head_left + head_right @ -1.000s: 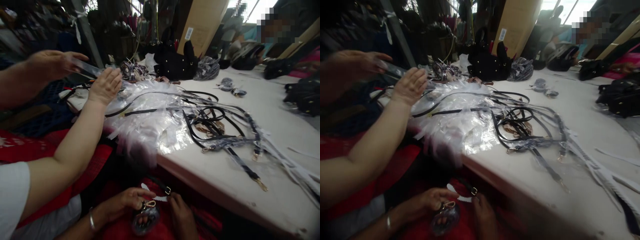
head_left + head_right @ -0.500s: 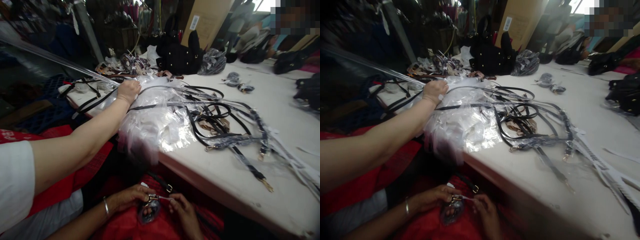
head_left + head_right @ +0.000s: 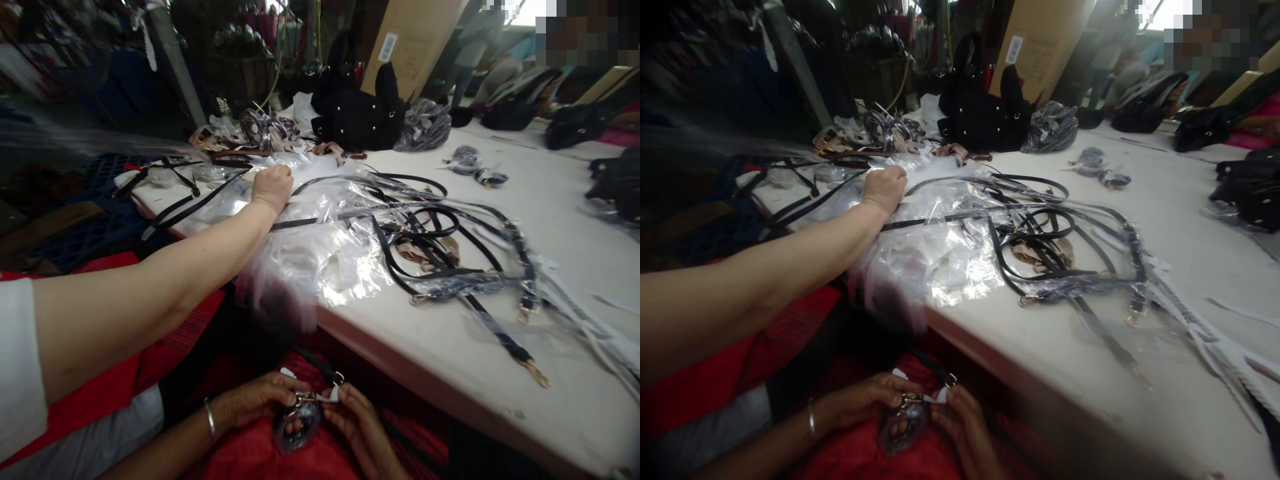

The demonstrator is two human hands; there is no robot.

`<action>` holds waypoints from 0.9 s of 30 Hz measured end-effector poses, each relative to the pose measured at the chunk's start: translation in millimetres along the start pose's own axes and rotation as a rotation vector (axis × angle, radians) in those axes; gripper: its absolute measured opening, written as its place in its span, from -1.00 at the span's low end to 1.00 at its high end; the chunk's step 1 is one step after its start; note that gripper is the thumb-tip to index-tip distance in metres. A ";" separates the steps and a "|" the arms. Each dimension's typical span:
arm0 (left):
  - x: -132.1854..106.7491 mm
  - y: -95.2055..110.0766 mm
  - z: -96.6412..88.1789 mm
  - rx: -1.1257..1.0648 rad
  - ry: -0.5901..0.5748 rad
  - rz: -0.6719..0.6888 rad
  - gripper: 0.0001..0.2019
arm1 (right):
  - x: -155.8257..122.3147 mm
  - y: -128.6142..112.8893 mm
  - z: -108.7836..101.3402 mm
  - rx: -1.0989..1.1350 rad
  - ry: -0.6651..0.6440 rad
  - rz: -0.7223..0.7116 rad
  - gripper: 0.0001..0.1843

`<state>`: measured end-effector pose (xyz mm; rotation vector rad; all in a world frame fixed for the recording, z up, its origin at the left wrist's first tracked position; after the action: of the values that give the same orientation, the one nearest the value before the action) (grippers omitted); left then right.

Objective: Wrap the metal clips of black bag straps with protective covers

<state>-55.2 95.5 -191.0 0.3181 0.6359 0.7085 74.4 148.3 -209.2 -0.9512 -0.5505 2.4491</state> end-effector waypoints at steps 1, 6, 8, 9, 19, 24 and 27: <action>0.1 0.1 0.0 0.001 0.001 -0.001 -0.55 | 0.0 0.2 -0.3 0.021 -0.004 -0.002 -0.77; 0.4 2.6 3.3 0.001 -0.003 0.002 -0.54 | 0.2 2.5 -1.0 0.081 -0.004 -0.013 -0.77; 0.6 2.7 3.6 -0.001 -0.001 0.001 -0.54 | -0.2 2.9 0.1 0.096 0.011 -0.019 -0.76; 0.6 2.3 3.4 -0.001 0.001 -0.001 -0.54 | -0.4 2.4 0.4 0.092 0.024 -0.024 -0.76; -1.4 5.0 7.2 0.011 -0.013 -0.014 -0.57 | 7.4 2.7 -7.4 -0.108 0.164 -0.048 -0.66; 1.2 3.5 5.2 0.005 -0.016 -0.008 -0.52 | 9.7 -5.8 -16.3 -0.186 0.241 -0.134 -0.52; 1.8 1.0 1.5 0.010 -0.002 -0.010 -0.54 | 14.1 -8.4 -22.5 -0.244 0.284 -0.175 -0.49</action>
<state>-53.7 97.3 -190.2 0.3249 0.6390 0.6959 83.3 167.2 -227.6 -1.2653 -0.8051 2.0780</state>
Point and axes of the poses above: each hand's wrist, its own x-axis towards the middle knuckle, its own z-axis out of the palm, y = z × x, the point moved 10 cm from there along x, towards the middle knuckle, and after that the axes turned 8 degrees about -y, right-handed, at the moved point
